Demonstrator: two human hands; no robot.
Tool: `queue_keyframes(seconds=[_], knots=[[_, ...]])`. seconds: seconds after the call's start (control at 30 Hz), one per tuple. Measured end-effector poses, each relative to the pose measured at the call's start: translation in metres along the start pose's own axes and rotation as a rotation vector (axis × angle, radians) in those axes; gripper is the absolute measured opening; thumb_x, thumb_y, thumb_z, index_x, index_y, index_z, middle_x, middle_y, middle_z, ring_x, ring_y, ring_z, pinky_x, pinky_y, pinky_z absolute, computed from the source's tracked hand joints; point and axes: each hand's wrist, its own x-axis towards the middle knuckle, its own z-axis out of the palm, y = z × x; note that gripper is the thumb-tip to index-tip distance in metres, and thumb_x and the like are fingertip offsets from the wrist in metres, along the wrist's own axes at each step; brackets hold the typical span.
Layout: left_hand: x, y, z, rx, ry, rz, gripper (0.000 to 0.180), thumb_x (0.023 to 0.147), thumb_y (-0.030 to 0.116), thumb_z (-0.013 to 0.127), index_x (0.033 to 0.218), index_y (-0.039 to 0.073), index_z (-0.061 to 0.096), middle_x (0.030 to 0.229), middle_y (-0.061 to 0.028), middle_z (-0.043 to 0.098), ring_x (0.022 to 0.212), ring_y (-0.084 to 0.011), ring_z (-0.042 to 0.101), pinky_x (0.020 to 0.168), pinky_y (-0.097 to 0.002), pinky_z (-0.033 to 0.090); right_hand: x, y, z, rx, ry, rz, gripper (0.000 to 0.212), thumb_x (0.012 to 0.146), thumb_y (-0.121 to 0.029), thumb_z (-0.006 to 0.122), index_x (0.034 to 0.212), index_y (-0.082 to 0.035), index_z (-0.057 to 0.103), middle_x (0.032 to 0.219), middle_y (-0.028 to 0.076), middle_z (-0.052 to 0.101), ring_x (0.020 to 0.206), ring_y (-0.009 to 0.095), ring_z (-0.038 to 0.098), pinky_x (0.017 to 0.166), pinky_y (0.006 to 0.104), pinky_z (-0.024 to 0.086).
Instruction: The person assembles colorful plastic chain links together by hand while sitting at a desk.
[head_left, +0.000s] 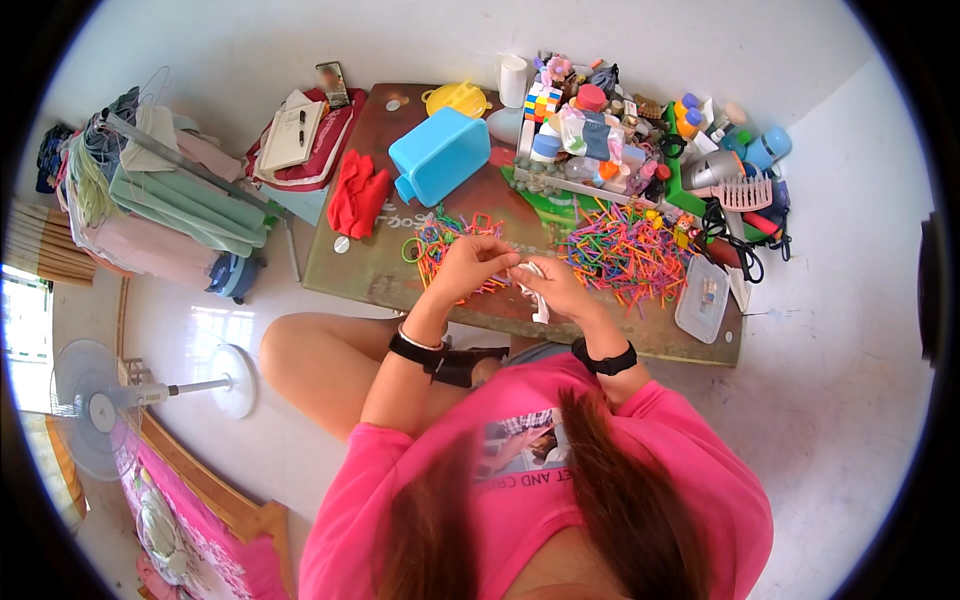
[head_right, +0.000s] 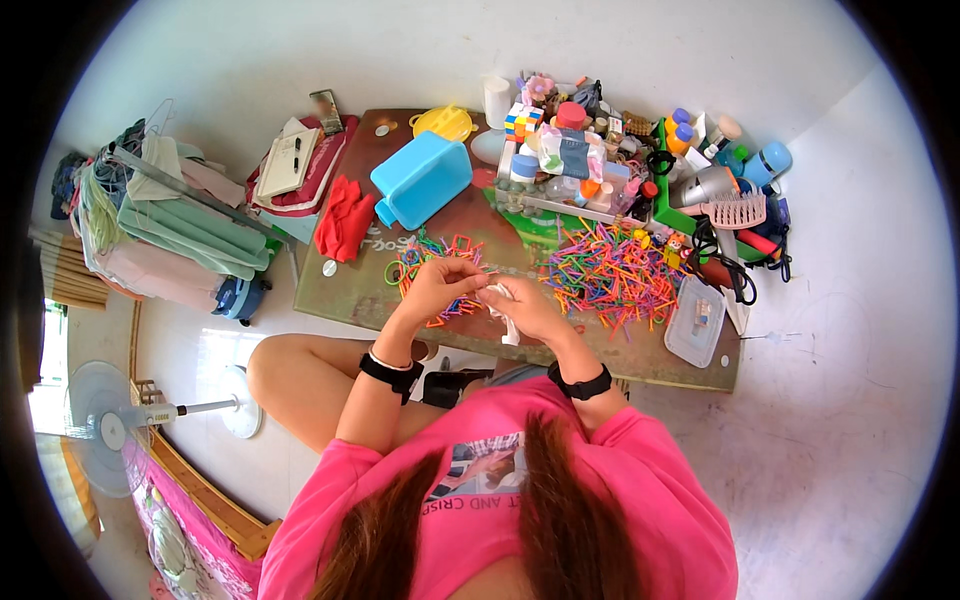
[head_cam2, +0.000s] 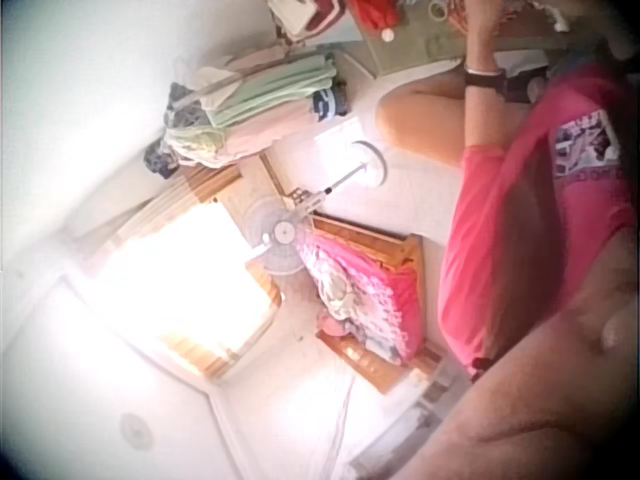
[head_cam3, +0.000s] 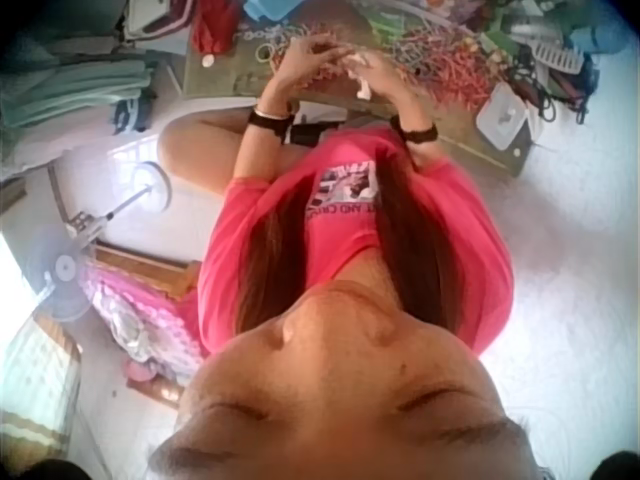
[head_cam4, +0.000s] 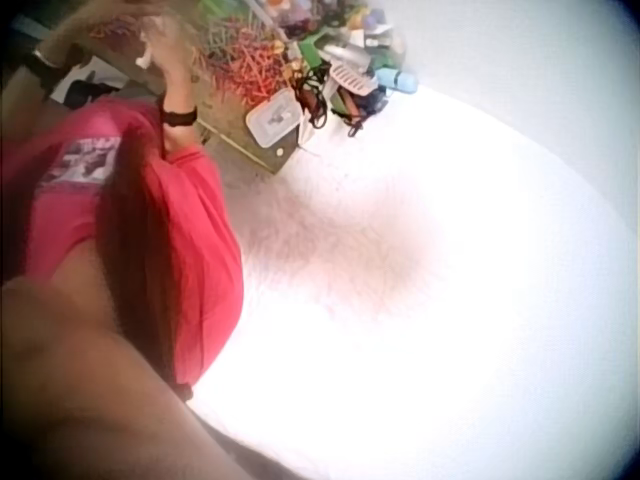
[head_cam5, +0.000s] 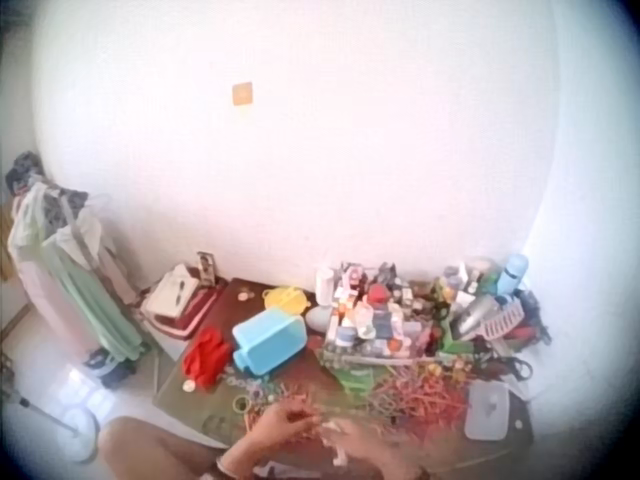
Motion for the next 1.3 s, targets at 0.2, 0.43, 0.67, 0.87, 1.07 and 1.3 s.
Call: queue_keyframes(seconds=[0.2, 0.43, 0.67, 0.87, 1.07, 1.3], knots=[[0.003, -0.020, -0.001, 0.242, 0.090, -0.021, 0.016, 0.090, 0.013, 0.066, 0.093, -0.003, 0.067, 0.077, -0.0032, 0.067, 0.070, -0.0090, 0.064, 0.062, -0.0237, 0.050, 0.002, 0.005, 0.005, -0.461, 0.100, -0.083, 0.028, 0.091, -0.030, 0.062, 0.093, -0.003, 0.065, 0.072, 0.011, 0.064, 0.067, 0.020, 0.062, 0.059, 0.0346, 0.044], [0.013, -0.039, -0.027, 0.243, 0.452, -0.001, 0.018, 0.087, 0.014, 0.067, 0.092, -0.004, 0.068, 0.077, -0.0073, 0.070, 0.067, -0.0125, 0.067, 0.060, -0.0265, 0.051, 0.001, 0.021, -0.007, -0.556, 0.244, -0.010, 0.023, 0.086, -0.026, 0.066, 0.092, -0.004, 0.066, 0.076, 0.014, 0.067, 0.065, 0.025, 0.064, 0.057, 0.0363, 0.045], [0.022, -0.054, 0.007, 0.075, 0.248, -0.016, 0.018, 0.089, 0.010, 0.066, 0.100, -0.005, 0.067, 0.083, -0.0072, 0.069, 0.076, -0.0126, 0.067, 0.068, -0.0231, 0.052, 0.013, 0.045, -0.014, 0.197, 0.276, 0.046, 0.019, 0.084, -0.017, 0.070, 0.098, -0.003, 0.068, 0.075, 0.002, 0.066, 0.066, 0.007, 0.058, 0.056, 0.0244, 0.044], [0.032, -0.054, 0.012, 0.425, 0.400, 0.070, 0.020, 0.084, 0.013, 0.069, 0.097, -0.001, 0.070, 0.083, -0.0105, 0.070, 0.073, -0.0171, 0.067, 0.063, -0.0291, 0.051, 0.010, 0.055, -0.045, -0.114, 0.533, -0.036, 0.019, 0.082, -0.018, 0.072, 0.094, -0.004, 0.066, 0.076, 0.006, 0.068, 0.065, 0.013, 0.062, 0.056, 0.0298, 0.046], [0.039, -0.058, 0.005, 0.929, 0.455, 0.133, 0.012, 0.076, 0.017, 0.072, 0.082, 0.007, 0.071, 0.085, -0.0109, 0.064, 0.079, -0.0300, 0.064, 0.065, -0.0409, 0.050, -0.013, 0.031, -0.080, -0.709, 0.770, 0.044, 0.019, 0.084, -0.019, 0.068, 0.099, -0.010, 0.062, 0.077, 0.013, 0.066, 0.070, 0.031, 0.065, 0.058, 0.0405, 0.048], [0.042, -0.064, 0.006, 1.014, 0.410, 0.051, 0.009, 0.076, 0.015, 0.071, 0.079, 0.006, 0.068, 0.088, -0.0100, 0.062, 0.083, -0.0304, 0.062, 0.070, -0.0419, 0.050, -0.008, 0.050, -0.083, -0.540, 0.571, -0.008, 0.032, 0.084, -0.018, 0.067, 0.113, -0.007, 0.058, 0.092, 0.015, 0.066, 0.076, 0.027, 0.065, 0.066, 0.0372, 0.050]])
